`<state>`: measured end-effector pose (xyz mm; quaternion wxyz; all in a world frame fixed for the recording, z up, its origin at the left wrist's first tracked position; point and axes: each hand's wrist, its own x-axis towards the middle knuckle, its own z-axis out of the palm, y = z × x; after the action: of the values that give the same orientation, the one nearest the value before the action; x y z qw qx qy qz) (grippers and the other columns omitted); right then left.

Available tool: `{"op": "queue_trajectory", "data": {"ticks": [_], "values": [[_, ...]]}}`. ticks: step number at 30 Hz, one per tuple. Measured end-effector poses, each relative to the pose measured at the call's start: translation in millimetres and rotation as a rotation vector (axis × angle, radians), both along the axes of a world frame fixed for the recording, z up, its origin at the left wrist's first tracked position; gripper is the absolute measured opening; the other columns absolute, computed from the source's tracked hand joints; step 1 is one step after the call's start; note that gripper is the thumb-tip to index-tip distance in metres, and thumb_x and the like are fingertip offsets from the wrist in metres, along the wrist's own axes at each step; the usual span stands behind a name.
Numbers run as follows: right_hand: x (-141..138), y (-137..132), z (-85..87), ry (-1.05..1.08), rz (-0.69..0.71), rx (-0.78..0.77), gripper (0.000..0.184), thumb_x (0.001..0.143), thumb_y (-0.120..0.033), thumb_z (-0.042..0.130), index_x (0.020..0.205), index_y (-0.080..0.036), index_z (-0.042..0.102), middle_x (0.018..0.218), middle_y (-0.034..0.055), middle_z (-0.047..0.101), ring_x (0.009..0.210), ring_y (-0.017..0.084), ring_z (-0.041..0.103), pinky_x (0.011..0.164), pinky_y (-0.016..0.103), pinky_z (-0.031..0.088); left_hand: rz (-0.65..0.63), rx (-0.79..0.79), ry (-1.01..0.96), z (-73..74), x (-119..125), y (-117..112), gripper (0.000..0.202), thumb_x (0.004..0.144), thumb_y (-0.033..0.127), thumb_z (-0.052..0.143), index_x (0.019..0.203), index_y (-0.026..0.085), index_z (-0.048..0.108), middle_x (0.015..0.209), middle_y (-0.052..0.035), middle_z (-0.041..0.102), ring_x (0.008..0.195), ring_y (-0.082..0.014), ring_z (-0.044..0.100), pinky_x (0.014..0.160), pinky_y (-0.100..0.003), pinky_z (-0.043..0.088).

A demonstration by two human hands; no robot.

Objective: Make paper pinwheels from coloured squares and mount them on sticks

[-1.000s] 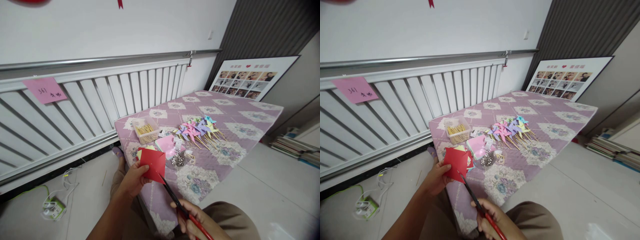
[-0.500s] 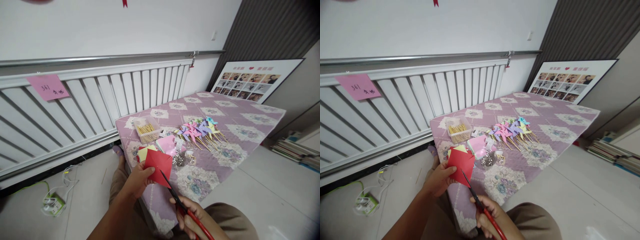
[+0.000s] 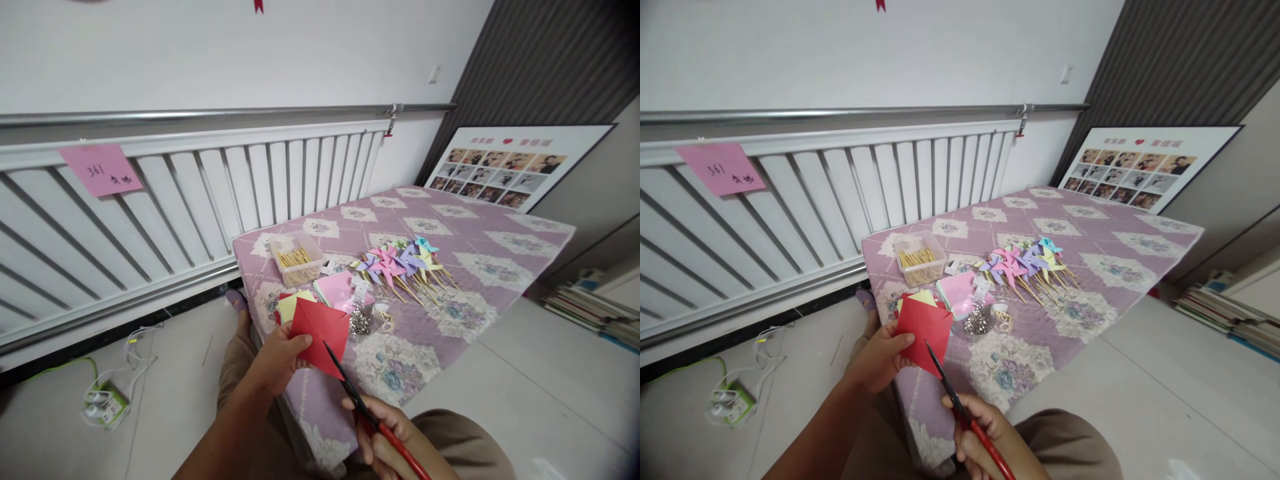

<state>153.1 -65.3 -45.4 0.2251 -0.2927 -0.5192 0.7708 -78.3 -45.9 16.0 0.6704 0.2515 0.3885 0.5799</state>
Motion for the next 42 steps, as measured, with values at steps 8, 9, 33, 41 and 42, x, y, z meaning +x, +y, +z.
{"op": "queue_trajectory", "data": {"ticks": [8, 9, 33, 41, 42], "values": [[4, 0, -8.8, -0.049, 0.003, 0.040, 0.072, 0.072, -0.065, 0.065, 0.126, -0.019, 0.051, 0.066, -0.0030, 0.056, 0.038, 0.001, 0.037, 0.036, 0.013, 0.027, -0.004, 0.011, -0.002, -3.4, -1, 0, 0.036, 0.064, 0.025, 0.077, 0.096, 0.011, 0.067, 0.081, -0.0088, 0.073, 0.064, -0.0147, 0.063, 0.059, -0.028, 0.053], [4, 0, -9.8, -0.057, 0.001, 0.048, 0.071, 0.073, -0.064, 0.065, 0.126, -0.019, 0.051, 0.066, -0.0032, 0.056, 0.038, 0.001, 0.037, 0.037, 0.013, 0.027, -0.006, 0.015, -0.005, -3.6, -1, -1, 0.036, 0.065, 0.025, 0.077, 0.096, 0.011, 0.067, 0.082, -0.0089, 0.073, 0.064, -0.0145, 0.063, 0.059, -0.027, 0.052], [4, -2, -6.5, -0.151, -0.030, 0.052, 0.075, 0.068, -0.067, 0.067, 0.125, -0.020, 0.054, 0.061, -0.0044, 0.054, 0.036, 0.001, 0.033, 0.036, 0.014, 0.026, -0.001, -0.007, -0.026, -0.2, 4, -3, 0.040, 0.062, 0.026, 0.078, 0.097, 0.010, 0.068, 0.087, -0.0111, 0.072, 0.070, -0.0179, 0.065, 0.067, -0.031, 0.053], [7, 0, 1.3, -0.174, -0.070, 0.131, 0.064, 0.073, -0.060, 0.066, 0.123, -0.022, 0.059, 0.064, -0.0002, 0.058, 0.044, 0.007, 0.039, 0.042, 0.019, 0.030, 0.005, -0.010, 0.003, -1.2, 3, -2, 0.042, 0.063, 0.027, 0.078, 0.100, 0.010, 0.066, 0.086, -0.0108, 0.072, 0.066, -0.0166, 0.064, 0.060, -0.029, 0.051], [7, 1, 1.2, -0.165, -0.066, 0.151, 0.062, 0.073, -0.058, 0.068, 0.123, -0.023, 0.060, 0.065, 0.0001, 0.057, 0.049, 0.009, 0.043, 0.046, 0.021, 0.033, 0.004, -0.010, 0.005, -1.1, 2, -2, 0.043, 0.063, 0.028, 0.078, 0.100, 0.010, 0.066, 0.087, -0.0110, 0.072, 0.066, -0.0166, 0.064, 0.059, -0.028, 0.051]]}}
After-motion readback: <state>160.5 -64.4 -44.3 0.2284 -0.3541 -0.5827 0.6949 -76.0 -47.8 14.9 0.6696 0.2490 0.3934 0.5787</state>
